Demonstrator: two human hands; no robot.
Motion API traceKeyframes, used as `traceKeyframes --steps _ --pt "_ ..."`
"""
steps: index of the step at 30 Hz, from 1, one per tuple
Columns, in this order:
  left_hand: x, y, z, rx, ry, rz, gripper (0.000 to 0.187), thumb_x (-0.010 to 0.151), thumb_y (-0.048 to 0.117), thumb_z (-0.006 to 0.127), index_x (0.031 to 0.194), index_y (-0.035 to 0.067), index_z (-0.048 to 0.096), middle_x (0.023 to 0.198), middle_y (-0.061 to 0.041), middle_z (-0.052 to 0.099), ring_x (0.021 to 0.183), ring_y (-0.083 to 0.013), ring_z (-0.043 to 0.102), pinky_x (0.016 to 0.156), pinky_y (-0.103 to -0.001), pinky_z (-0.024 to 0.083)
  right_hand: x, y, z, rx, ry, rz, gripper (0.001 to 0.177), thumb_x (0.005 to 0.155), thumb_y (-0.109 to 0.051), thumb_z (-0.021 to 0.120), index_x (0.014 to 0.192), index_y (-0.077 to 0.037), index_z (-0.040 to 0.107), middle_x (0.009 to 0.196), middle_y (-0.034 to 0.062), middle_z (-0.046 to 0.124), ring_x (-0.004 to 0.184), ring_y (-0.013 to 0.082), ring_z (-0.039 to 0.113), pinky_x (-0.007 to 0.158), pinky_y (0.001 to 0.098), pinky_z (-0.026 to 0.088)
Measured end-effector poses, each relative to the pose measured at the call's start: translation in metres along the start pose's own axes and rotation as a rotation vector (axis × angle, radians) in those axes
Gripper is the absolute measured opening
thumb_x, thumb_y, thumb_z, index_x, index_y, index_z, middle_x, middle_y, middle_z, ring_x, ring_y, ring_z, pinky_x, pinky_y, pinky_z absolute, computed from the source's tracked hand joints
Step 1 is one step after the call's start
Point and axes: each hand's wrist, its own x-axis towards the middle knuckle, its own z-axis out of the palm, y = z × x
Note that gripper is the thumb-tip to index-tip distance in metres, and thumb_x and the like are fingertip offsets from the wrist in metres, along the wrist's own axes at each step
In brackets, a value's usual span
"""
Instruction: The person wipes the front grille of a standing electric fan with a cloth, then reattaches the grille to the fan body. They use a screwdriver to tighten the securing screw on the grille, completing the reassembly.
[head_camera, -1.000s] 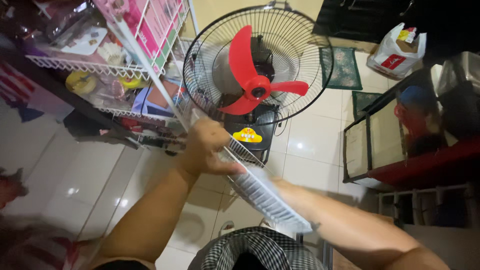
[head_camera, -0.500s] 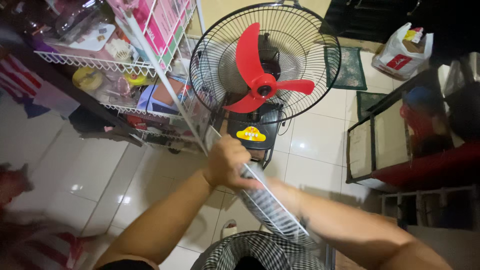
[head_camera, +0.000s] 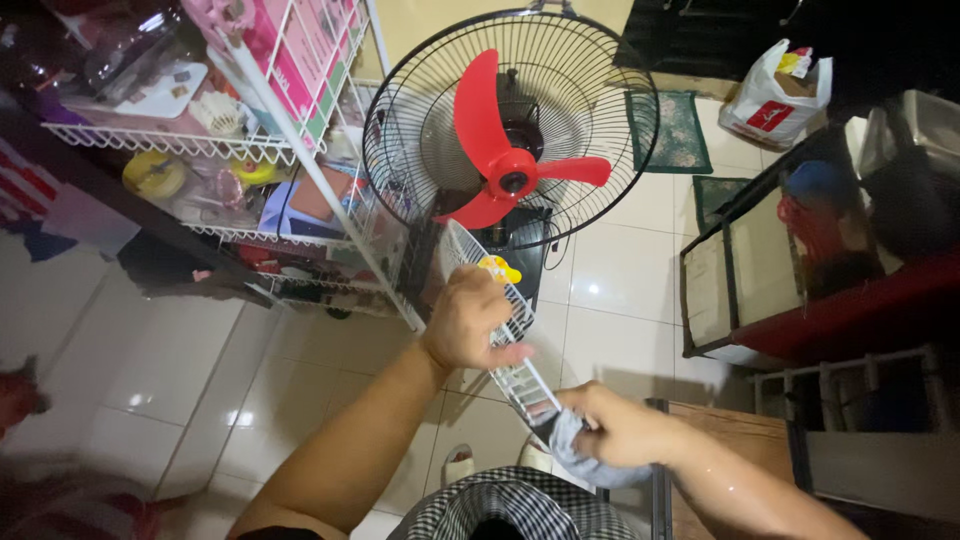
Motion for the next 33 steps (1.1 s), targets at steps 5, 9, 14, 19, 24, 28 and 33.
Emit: traceKeyframes --steps 5,9,14,19,24,28,33 --pt "-0.017 0.026 0.056 -0.095 0.350 -0.939 0.091 0.056 0.032 0.087 0.130 0.006 0.041 0.127 -0.024 0.052 0.111 -0.0413 0.055 0.091 -0.054 0.047 0.009 0.037 0.035 0.292 0.315 -0.215 0.059 0.069 0.016 0.051 0.124 0.001 0.067 0.105 0.0092 0.079 0.101 0.0148 0.071 0.091 0.0302 0.055" --pt "-0.057 0.017 0.100 -1.200 0.156 -1.913 0.089 0.064 0.002 0.071 0.137 0.032 0.030 0.124 -0.012 0.052 0.105 -0.0300 0.059 0.085 -0.056 0.052 0.019 0.077 0.092 0.219 0.421 -0.046 0.050 0.074 0.011 0.057 0.122 -0.001 0.066 0.096 0.0093 0.078 0.094 0.0140 0.077 0.086 0.0269 0.059" --pt "-0.100 -0.026 0.108 -1.567 0.102 -1.557 0.094 0.063 -0.004 0.061 0.149 0.027 0.038 0.127 -0.019 0.050 0.102 -0.0359 0.056 0.080 -0.053 0.054 0.008 0.150 0.091 0.417 0.621 0.263 0.032 0.091 -0.014 0.052 0.111 0.003 0.070 0.090 0.0136 0.078 0.080 0.0241 0.075 0.070 0.0353 0.061" --pt "-0.074 -0.056 0.072 -1.469 -0.128 -1.583 0.114 0.054 0.006 0.061 0.156 0.039 0.023 0.153 -0.011 0.036 0.120 -0.0508 0.055 0.094 -0.062 0.051 -0.051 0.191 0.015 1.447 1.219 0.175 0.038 0.095 -0.042 0.047 0.109 -0.011 0.063 0.097 0.0080 0.069 0.087 0.0226 0.068 0.072 0.0403 0.057" --pt "-0.021 -0.038 0.042 -1.416 -0.247 -1.335 0.123 0.047 0.009 0.056 0.160 0.035 0.015 0.160 -0.021 0.030 0.129 -0.0480 0.049 0.094 -0.064 0.048 0.019 0.180 0.022 0.514 1.350 0.158 0.055 0.082 -0.035 0.059 0.123 0.001 0.055 0.117 0.0242 0.058 0.106 0.0361 0.056 0.087 0.0477 0.048" --pt "-0.009 -0.008 0.031 -1.475 -0.290 -1.320 0.125 0.050 0.011 0.059 0.163 0.035 0.011 0.162 -0.025 0.028 0.130 -0.0514 0.049 0.093 -0.058 0.048 0.078 0.152 0.057 -0.358 1.276 -0.062 0.077 0.071 -0.029 0.068 0.134 0.011 0.049 0.134 0.0371 0.048 0.121 0.0469 0.046 0.099 0.0537 0.041" --pt "-0.024 0.010 0.021 -1.488 -0.297 -1.186 0.128 0.053 0.008 0.062 0.163 0.038 0.006 0.165 -0.024 0.023 0.131 -0.0452 0.048 0.092 -0.051 0.051 0.070 0.116 0.054 -0.521 1.141 0.261 0.057 0.067 -0.025 0.075 0.116 0.001 0.063 0.118 0.0192 0.061 0.117 0.0403 0.052 0.099 0.0483 0.045"
